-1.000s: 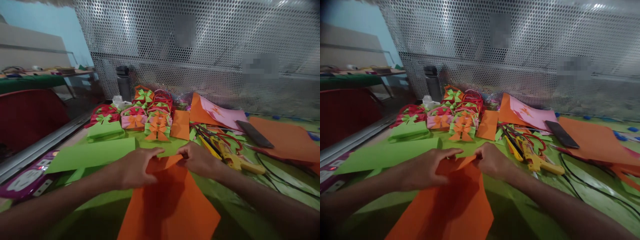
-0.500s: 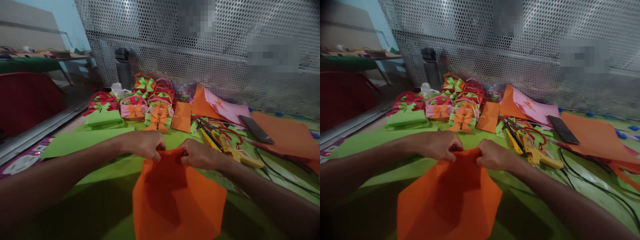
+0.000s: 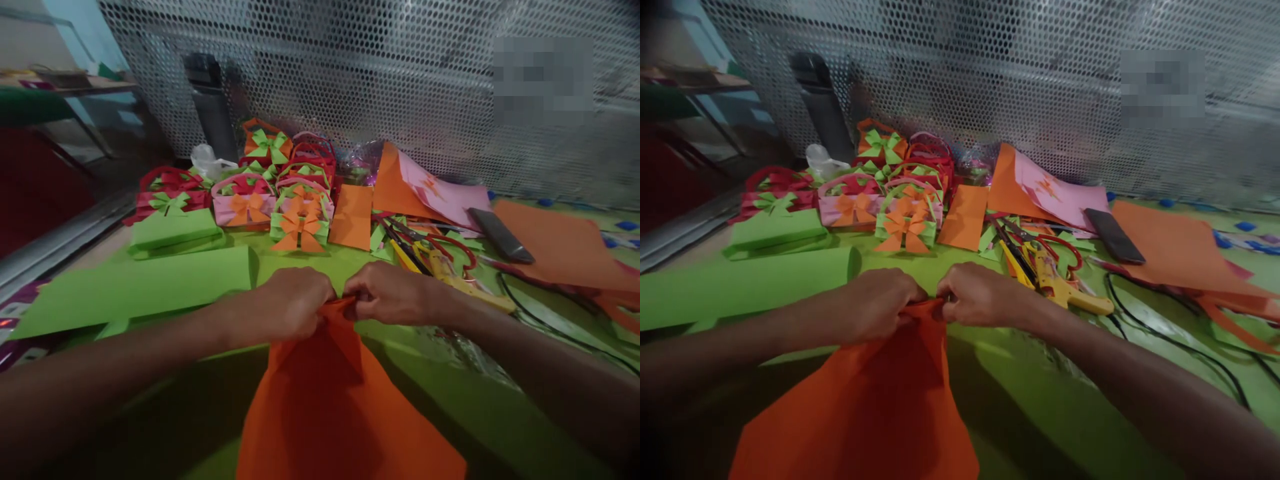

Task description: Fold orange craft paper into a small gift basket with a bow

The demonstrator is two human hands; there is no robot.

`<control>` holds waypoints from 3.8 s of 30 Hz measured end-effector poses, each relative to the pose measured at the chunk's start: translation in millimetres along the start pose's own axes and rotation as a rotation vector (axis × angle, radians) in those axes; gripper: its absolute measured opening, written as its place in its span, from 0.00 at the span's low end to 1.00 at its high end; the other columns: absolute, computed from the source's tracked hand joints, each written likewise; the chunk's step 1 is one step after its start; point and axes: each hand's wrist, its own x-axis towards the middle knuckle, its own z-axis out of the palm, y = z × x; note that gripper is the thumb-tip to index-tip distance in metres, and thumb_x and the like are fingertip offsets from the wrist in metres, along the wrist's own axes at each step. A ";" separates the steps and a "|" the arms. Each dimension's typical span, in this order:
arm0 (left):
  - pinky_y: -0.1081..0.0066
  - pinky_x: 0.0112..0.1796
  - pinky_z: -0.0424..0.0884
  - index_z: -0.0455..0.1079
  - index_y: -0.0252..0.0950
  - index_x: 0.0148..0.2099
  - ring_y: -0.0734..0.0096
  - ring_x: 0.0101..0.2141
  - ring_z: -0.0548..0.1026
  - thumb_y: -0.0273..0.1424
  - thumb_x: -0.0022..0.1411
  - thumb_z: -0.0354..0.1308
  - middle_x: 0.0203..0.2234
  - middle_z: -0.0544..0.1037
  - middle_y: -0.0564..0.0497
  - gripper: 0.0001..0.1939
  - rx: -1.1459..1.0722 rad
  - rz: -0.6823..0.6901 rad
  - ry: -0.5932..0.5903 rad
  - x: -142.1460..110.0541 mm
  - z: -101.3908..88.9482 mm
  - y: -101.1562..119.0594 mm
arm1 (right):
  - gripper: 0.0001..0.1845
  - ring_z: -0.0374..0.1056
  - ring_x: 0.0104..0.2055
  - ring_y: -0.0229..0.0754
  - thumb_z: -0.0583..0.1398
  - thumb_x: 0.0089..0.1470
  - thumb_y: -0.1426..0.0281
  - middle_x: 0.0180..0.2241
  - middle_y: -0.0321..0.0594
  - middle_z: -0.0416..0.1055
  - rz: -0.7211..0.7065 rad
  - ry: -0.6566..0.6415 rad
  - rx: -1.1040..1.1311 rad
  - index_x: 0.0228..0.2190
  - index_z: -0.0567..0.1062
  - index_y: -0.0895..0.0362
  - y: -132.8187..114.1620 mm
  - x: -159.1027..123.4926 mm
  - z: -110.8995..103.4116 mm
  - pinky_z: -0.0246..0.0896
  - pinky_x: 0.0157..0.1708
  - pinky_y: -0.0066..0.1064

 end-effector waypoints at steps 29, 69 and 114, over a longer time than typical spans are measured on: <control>0.72 0.17 0.45 0.67 0.38 0.23 0.71 0.16 0.65 0.21 0.41 0.49 0.15 0.71 0.54 0.09 0.030 0.108 0.008 -6.0 -10.7 18.8 | 0.06 0.63 0.24 0.38 0.56 0.39 0.72 0.23 0.38 0.70 0.146 -0.038 -0.313 0.25 0.71 0.57 -17.1 -3.9 15.4 0.41 0.19 0.27; 0.69 0.21 0.53 0.70 0.38 0.27 0.65 0.26 0.72 0.20 0.47 0.58 0.23 0.75 0.52 0.07 0.196 0.122 -0.229 -13.3 -20.5 32.2 | 0.08 0.64 0.24 0.39 0.54 0.38 0.76 0.23 0.39 0.71 0.021 -0.082 -0.390 0.25 0.71 0.56 -22.0 -10.5 13.8 0.37 0.19 0.29; 0.73 0.19 0.49 0.67 0.35 0.28 0.70 0.22 0.69 0.21 0.46 0.56 0.21 0.72 0.53 0.05 0.002 0.111 -0.238 4.1 -22.4 27.0 | 0.12 0.60 0.29 0.31 0.52 0.52 0.82 0.27 0.32 0.65 -0.262 0.110 0.106 0.28 0.70 0.56 9.5 -43.4 33.6 0.50 0.28 0.24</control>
